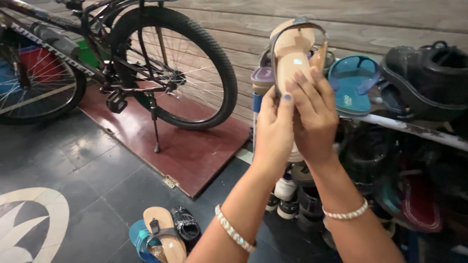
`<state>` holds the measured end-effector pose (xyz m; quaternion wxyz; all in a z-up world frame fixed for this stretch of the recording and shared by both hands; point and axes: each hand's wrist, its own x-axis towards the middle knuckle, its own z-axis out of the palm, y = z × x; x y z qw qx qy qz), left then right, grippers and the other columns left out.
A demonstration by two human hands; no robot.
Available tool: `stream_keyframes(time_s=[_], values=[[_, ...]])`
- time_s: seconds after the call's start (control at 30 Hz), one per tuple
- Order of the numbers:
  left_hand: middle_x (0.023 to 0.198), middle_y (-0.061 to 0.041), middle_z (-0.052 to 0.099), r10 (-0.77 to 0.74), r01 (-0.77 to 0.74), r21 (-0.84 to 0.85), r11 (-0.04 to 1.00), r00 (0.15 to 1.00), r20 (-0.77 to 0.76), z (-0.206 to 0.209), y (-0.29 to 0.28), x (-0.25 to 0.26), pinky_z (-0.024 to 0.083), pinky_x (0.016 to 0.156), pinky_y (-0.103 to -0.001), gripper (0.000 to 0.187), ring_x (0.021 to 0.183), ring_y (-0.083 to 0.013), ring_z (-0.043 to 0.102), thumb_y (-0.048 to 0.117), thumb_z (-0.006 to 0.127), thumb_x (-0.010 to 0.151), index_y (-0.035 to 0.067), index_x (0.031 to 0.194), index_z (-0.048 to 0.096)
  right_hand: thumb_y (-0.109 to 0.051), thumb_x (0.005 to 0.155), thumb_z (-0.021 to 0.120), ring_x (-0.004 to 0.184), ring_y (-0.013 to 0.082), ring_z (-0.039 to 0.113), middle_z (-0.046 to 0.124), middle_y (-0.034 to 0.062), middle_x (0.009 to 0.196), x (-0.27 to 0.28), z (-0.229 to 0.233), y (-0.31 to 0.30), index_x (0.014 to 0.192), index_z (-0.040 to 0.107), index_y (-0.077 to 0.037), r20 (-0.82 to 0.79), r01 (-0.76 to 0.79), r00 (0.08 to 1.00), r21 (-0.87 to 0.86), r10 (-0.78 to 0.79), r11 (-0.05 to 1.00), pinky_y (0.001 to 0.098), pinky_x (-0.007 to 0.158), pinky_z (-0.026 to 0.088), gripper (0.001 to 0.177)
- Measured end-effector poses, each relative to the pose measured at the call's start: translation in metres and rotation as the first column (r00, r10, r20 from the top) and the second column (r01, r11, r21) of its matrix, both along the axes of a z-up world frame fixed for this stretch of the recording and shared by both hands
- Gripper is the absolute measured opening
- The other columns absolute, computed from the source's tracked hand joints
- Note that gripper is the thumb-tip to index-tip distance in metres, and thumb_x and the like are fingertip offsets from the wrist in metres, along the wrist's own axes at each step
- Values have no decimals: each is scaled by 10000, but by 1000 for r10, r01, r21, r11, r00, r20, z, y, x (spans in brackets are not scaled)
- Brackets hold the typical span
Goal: The person removes various shoes and sandals from a multi-tier shoe rack and places them on the floor. The person handles flip-flops, sandals, and sneakers one by one, stacking them on the floor next to the rack.
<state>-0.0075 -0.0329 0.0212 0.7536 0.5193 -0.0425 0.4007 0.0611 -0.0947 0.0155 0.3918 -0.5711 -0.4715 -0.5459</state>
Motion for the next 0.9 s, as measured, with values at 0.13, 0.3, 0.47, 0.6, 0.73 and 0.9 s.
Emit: stream_keyframes(time_s=[0.13, 0.3, 0.47, 0.6, 0.73, 0.9], values=[[1350, -166, 594, -32, 36, -74, 997, 998, 53, 9, -1, -38, 471, 1036, -300, 485, 1220, -182, 575, 109, 545, 1021, -35, 1465, 413, -4, 1024, 718, 1404, 404, 576, 679, 153, 1377, -29, 5, 0, 1263, 714, 14, 20, -63, 998, -5, 63, 998, 507, 1194, 493, 240], [1357, -149, 595, 55, -41, -182, 982, 996, 70, -1, 20, -95, 491, 1023, -328, 469, 1221, -187, 590, 65, 520, 1006, -40, 1449, 409, -3, 855, 651, 1442, 402, 470, 602, 218, 1395, -80, 5, 15, 1210, 700, 2, -70, -316, 948, -83, 311, 945, 511, 1204, 395, 358], [1353, -136, 606, 198, -197, -199, 960, 980, -13, -36, 53, -157, 506, 1009, -337, 464, 1211, -192, 607, 52, 523, 990, -22, 1439, 430, -151, 963, 616, 1433, 253, 460, 447, 117, 1530, -126, -32, 59, 1455, 456, 3, -522, -752, 380, 307, 764, 584, 362, 1164, 435, 541], [1331, -121, 619, 292, -306, -275, 911, 952, -92, -89, 73, -192, 500, 981, -328, 466, 1194, -185, 611, 48, 545, 973, 0, 1423, 433, -138, 980, 596, 1303, 212, 554, 564, 112, 1423, -152, -91, 91, 1461, 465, 44, -743, -716, -23, 479, 669, 508, 342, 1086, 460, 530], [1322, -119, 633, 317, -366, -299, 881, 927, -201, -156, 80, -214, 493, 967, -334, 459, 1184, -186, 611, 30, 563, 953, -5, 1397, 452, -97, 1016, 584, 1031, 179, 666, 717, 138, 1190, -180, -160, 102, 1371, 617, 87, -857, -733, -195, 450, 476, 510, 325, 918, 526, 401], [1276, -123, 656, 406, -556, -265, 788, 792, -456, -235, 101, -232, 518, 996, -336, 452, 1172, -192, 639, 17, 596, 915, 0, 1359, 516, -103, 973, 591, 927, 167, 696, 723, 108, 1130, -198, -240, 131, 1371, 585, 37, -786, -610, -511, 616, 347, 498, 317, 797, 565, 422]])
